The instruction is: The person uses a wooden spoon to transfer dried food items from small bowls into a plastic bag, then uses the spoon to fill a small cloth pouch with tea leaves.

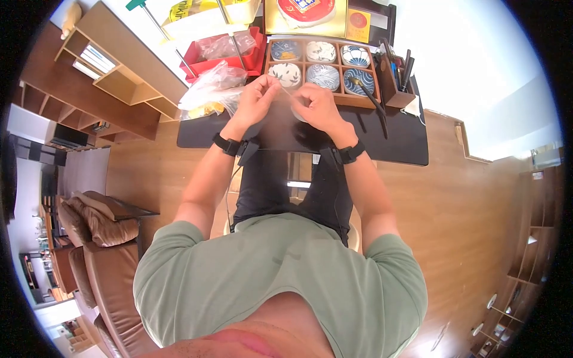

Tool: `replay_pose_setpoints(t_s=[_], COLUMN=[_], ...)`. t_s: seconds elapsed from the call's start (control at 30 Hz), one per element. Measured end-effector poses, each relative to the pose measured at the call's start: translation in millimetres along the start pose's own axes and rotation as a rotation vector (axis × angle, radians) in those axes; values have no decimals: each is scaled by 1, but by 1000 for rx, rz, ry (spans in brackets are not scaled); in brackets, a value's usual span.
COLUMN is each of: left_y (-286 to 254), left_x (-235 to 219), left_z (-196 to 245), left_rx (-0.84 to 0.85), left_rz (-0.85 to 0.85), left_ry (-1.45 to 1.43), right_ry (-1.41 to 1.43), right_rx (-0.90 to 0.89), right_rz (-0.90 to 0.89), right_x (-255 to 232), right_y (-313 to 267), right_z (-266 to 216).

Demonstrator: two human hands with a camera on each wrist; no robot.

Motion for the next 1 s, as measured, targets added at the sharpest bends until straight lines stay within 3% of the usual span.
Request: replay_pose_setpoints(t_s=[0.17,0.33,0.57,0.73,0.8,0.83,0.93,1.0], left_y=[-7,-8,-13,-17,-18,-20,-22,-23], left_x=[-1,3,6,11,13,15,24,21], left_z=[9,2,-3,-22,-19,10,10,17], left_rx=[-68,-128,-76,-211,-162,150,-58,-16], left_rz=[69,18,8,-46,4,44,-39,11], left_ry=[-135,-294,-333,-26,46,142,207,267], right_ry=[35,61,-5,5,-42,-35,-55,-68], right_rx=[-4,20,-39,-87,-4,-18,-45,-108], right_rz=[30,36,30,48,12,7,-19,-35], right_x=[0,2,4,5,7,8,9,12], right_y=[1,-2,-8,-11,-9,-9,-10,-10], right_z=[-8,-7,-5,-8,-6,-7,-3,-1])
Point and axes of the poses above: each hand's wrist, its own y-axis towards the middle knuckle, its own x-axis out of the palm, z = x × y, the point moved 8 cm from there along y, towards the middle knuckle, and after that the axes turned 1 degree about -x, right-handed, at the moved point
